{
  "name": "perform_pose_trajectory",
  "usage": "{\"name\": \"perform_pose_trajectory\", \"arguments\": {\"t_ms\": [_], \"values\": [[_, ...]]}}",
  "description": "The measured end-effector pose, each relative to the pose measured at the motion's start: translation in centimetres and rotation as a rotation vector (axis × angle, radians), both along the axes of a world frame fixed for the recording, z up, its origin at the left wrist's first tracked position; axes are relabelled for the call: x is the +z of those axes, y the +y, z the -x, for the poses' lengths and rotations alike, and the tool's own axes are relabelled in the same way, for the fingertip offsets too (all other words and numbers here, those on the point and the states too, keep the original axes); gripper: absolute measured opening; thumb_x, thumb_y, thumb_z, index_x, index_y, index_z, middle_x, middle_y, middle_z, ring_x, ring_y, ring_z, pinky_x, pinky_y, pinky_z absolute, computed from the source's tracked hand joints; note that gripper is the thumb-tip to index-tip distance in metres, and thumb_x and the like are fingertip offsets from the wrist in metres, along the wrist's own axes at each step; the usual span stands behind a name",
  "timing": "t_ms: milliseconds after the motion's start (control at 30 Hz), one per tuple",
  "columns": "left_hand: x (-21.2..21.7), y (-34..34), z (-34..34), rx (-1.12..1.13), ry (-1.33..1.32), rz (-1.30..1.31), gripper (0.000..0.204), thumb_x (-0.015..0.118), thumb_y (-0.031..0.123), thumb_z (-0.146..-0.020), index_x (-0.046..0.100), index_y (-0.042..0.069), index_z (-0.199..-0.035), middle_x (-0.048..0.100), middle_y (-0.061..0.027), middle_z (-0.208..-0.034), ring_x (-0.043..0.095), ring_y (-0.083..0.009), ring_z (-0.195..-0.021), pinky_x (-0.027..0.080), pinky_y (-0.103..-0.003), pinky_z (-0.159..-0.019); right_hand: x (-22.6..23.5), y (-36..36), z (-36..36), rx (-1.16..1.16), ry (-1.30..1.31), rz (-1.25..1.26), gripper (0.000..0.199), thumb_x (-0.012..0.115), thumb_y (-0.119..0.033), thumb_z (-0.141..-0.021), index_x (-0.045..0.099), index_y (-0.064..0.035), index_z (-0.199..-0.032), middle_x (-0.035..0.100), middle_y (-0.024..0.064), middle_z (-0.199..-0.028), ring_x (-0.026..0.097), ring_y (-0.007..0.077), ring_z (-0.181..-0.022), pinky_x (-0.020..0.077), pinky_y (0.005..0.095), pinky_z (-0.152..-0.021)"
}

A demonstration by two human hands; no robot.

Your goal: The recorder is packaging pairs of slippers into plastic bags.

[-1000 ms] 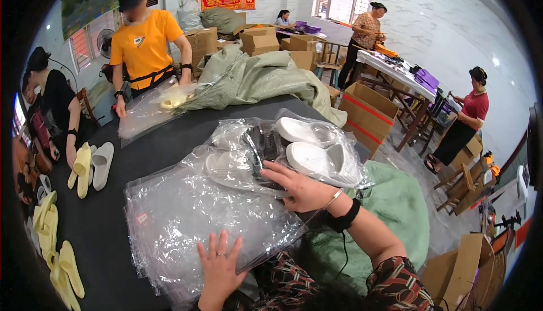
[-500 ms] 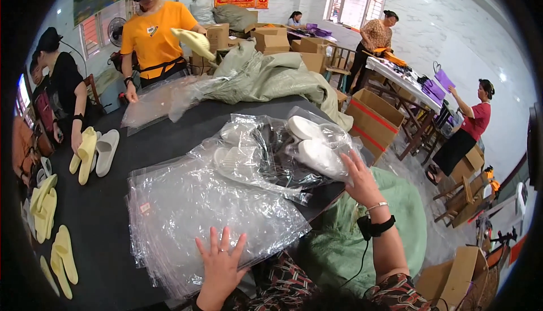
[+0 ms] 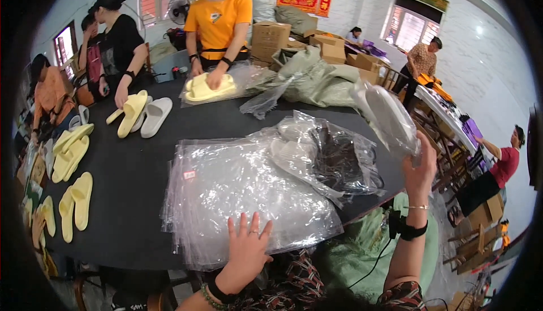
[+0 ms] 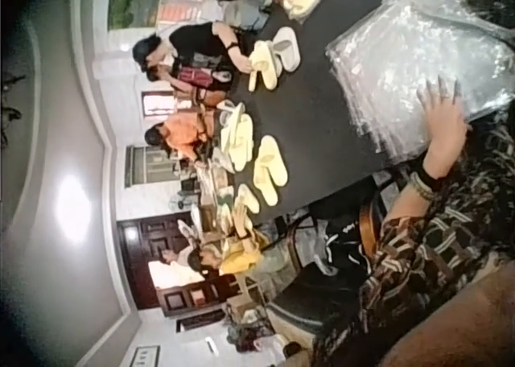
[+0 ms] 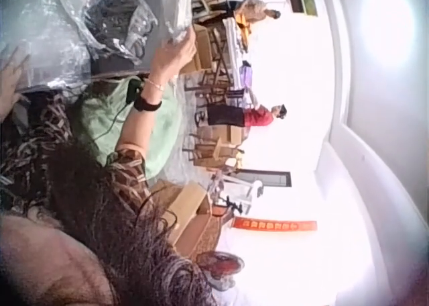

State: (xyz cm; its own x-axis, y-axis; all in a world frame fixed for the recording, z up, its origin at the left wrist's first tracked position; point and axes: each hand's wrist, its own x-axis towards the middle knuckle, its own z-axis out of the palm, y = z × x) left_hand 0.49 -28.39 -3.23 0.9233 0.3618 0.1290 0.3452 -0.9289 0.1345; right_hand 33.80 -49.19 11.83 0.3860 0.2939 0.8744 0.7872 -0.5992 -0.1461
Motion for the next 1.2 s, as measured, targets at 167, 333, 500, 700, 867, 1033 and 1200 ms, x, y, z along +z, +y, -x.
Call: {"name": "perform_pose_trajectory", "arguments": {"t_ms": [167,333,500,700,867,1033,1200], "values": [[1.0,1.1,1.8,0.012,-0.056,0.087,0.101,0.085,0.049,-0.062,0.042,0.013,-0.147,0.037,-0.0216,-0.152,0.027,-0.0502,-0.141,0.013,-0.071,-0.112,2.7,5.2,9.0,0.223,-0.277,0.005,0.064,0.064,0.005,-0.066,0.06,-0.0101,-0.128,0.061,0.0125,-0.131,0.055,0.035,-0.12,0.0428,0.0452,-0.103],[4.9,0.2,7.5,0.059,-0.039,0.221,0.088,0.083,0.049,-0.068,0.051,0.01,-0.139,0.045,-0.0213,-0.145,0.037,-0.0462,-0.135,0.022,-0.063,-0.112,-2.7,9.9,16.6,0.66,-0.172,0.323,0.056,0.069,-0.001,-0.074,0.065,-0.0191,-0.127,0.056,0.0097,-0.136,0.054,0.0316,-0.113,0.0422,0.0411,-0.092],[8.8,0.8,12.2,0.248,-0.274,0.545,0.038,0.085,0.028,-0.073,0.072,0.001,-0.097,0.073,-0.0147,-0.092,0.071,-0.0306,-0.085,0.056,-0.035,-0.074,-12.5,11.8,19.8,0.835,0.033,0.844,0.063,0.057,-0.01,-0.083,0.047,-0.019,-0.145,0.04,0.0127,-0.151,0.043,0.038,-0.129,0.041,0.0484,-0.099],[5.6,2.3,12.5,0.43,-0.497,0.362,0.05,0.083,0.033,-0.073,0.068,0.003,-0.11,0.068,-0.0173,-0.111,0.064,-0.0363,-0.102,0.049,-0.043,-0.089,-10.1,12.3,12.9,1.012,0.246,0.623,0.076,0.065,-0.004,-0.073,0.046,-0.0178,-0.145,0.028,0.0162,-0.157,0.033,0.0437,-0.139,0.037,0.0525,-0.104],[1.5,2.9,9.1,0.25,-0.383,0.187,0.078,0.079,0.05,-0.074,0.055,0.005,-0.133,0.047,-0.0195,-0.144,0.036,-0.0399,-0.14,0.022,-0.057,-0.113,-8.9,10.1,4.4,0.295,0.266,0.91,0.086,0.074,-0.011,-0.069,0.042,-0.0272,-0.148,0.023,0.0187,-0.159,0.018,0.0508,-0.144,0.0288,0.0628,-0.108],[-0.5,3.0,7.4,0.201,-0.168,0.159,0.081,0.076,0.053,-0.075,0.053,0.008,-0.138,0.041,-0.0186,-0.149,0.032,-0.0384,-0.142,0.017,-0.061,-0.114,-13.0,9.8,-1.9,0.202,0.126,0.787,0.076,0.079,-0.023,-0.07,0.05,-0.027,-0.14,0.043,0.0142,-0.144,0.035,0.0473,-0.134,0.0326,0.0574,-0.105],[-0.1,3.3,8.0,0.232,-0.146,0.179,0.078,0.077,0.05,-0.075,0.053,0.011,-0.138,0.041,-0.0176,-0.149,0.034,-0.0386,-0.14,0.018,-0.061,-0.114,-13.2,11.7,-4.8,-0.039,0.143,0.719,0.056,0.076,-0.026,-0.074,0.058,-0.0196,-0.127,0.053,0.011,-0.131,0.046,0.0414,-0.123,0.0389,0.0541,-0.097]]}}
